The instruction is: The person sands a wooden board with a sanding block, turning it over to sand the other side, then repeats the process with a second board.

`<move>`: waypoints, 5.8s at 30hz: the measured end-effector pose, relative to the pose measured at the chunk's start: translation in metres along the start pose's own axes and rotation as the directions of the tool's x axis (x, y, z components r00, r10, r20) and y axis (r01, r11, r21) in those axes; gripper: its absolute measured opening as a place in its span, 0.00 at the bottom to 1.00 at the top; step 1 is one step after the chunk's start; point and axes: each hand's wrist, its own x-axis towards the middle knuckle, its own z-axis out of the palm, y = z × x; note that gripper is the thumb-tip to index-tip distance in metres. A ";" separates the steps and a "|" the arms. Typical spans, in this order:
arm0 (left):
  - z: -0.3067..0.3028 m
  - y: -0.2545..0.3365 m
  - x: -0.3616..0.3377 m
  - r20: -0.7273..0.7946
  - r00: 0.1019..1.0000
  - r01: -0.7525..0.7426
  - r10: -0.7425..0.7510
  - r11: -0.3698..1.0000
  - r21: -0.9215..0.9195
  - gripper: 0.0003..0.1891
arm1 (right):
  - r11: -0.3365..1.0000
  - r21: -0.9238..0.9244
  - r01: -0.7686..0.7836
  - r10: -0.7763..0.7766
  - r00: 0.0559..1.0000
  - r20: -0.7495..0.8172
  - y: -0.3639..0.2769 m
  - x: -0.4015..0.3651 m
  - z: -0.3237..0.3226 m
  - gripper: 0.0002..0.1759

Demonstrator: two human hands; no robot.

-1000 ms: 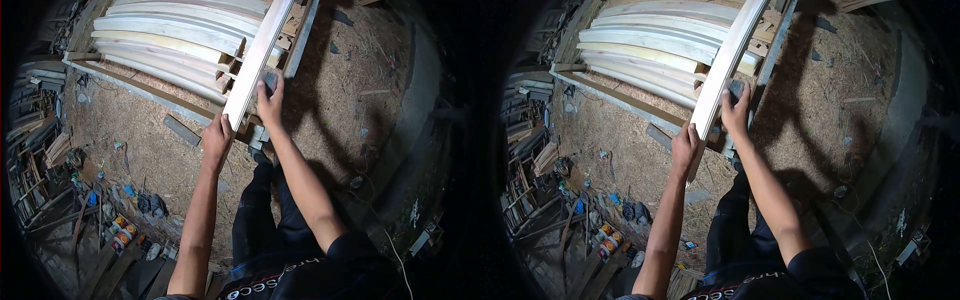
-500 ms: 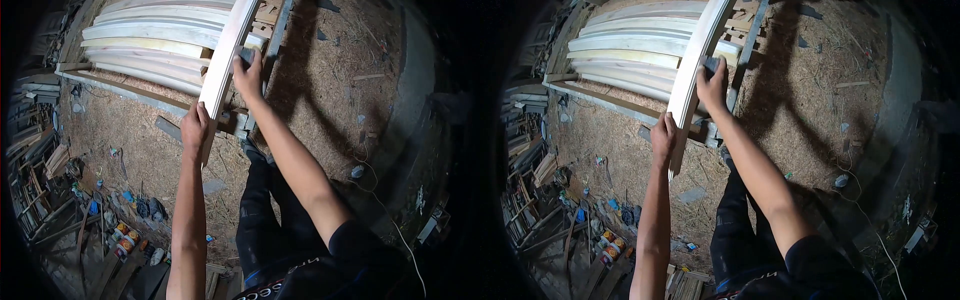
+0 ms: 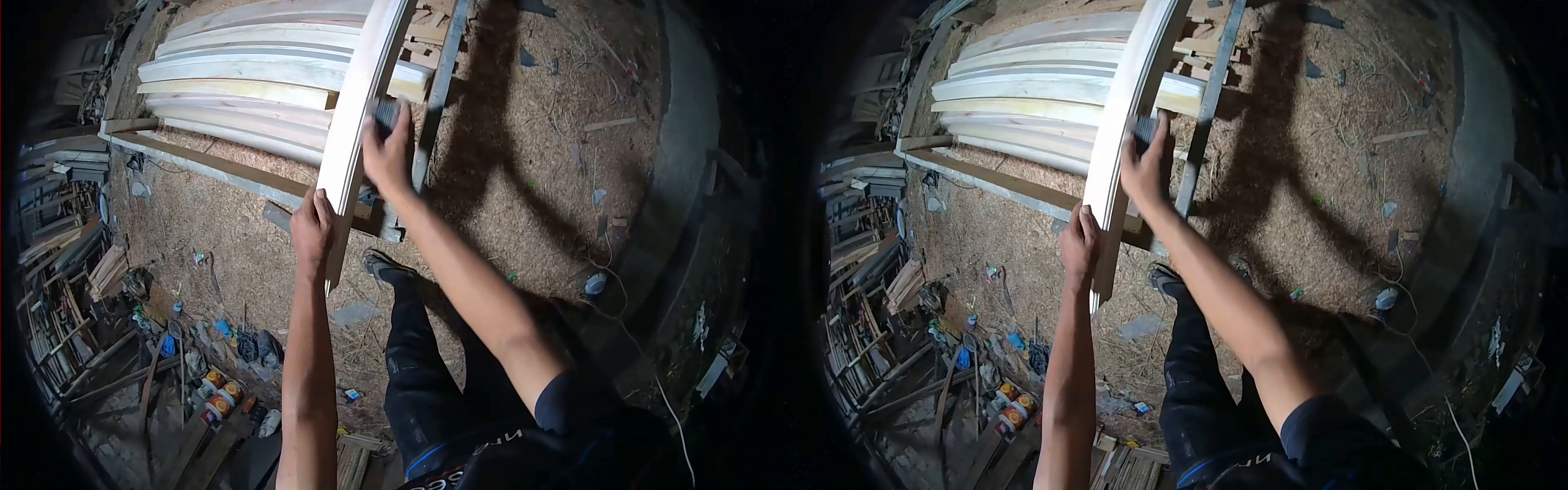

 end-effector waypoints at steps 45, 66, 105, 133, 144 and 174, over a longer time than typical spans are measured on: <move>-0.014 0.006 0.001 0.141 0.990 0.004 0.009 0.995 -0.096 0.20 | 0.994 -0.111 0.001 -0.008 0.998 -0.067 -0.007 -0.115 0.007 0.40; -0.007 -0.001 0.008 0.026 0.997 -0.067 0.072 0.986 -0.150 0.21 | 0.976 -0.213 0.048 -0.068 0.994 -0.085 0.003 -0.162 0.015 0.40; -0.028 -0.070 -0.021 0.528 0.826 0.363 0.196 0.532 -0.765 0.27 | 0.989 -0.142 -0.042 0.041 0.999 -0.012 -0.002 -0.232 0.013 0.37; -0.041 -0.069 -0.055 0.415 0.895 0.249 0.165 0.588 -0.770 0.26 | 0.996 -0.001 -0.092 0.092 0.995 -0.024 -0.025 -0.200 0.015 0.40; -0.030 -0.091 -0.053 0.496 0.858 0.383 0.132 0.480 -0.790 0.27 | 0.986 -0.030 -0.163 0.164 0.986 0.021 -0.023 -0.241 0.012 0.37; -0.032 -0.083 -0.054 0.411 0.899 0.258 0.151 0.575 -0.777 0.27 | 0.991 -0.121 -0.055 0.062 0.996 0.060 0.000 -0.278 0.009 0.40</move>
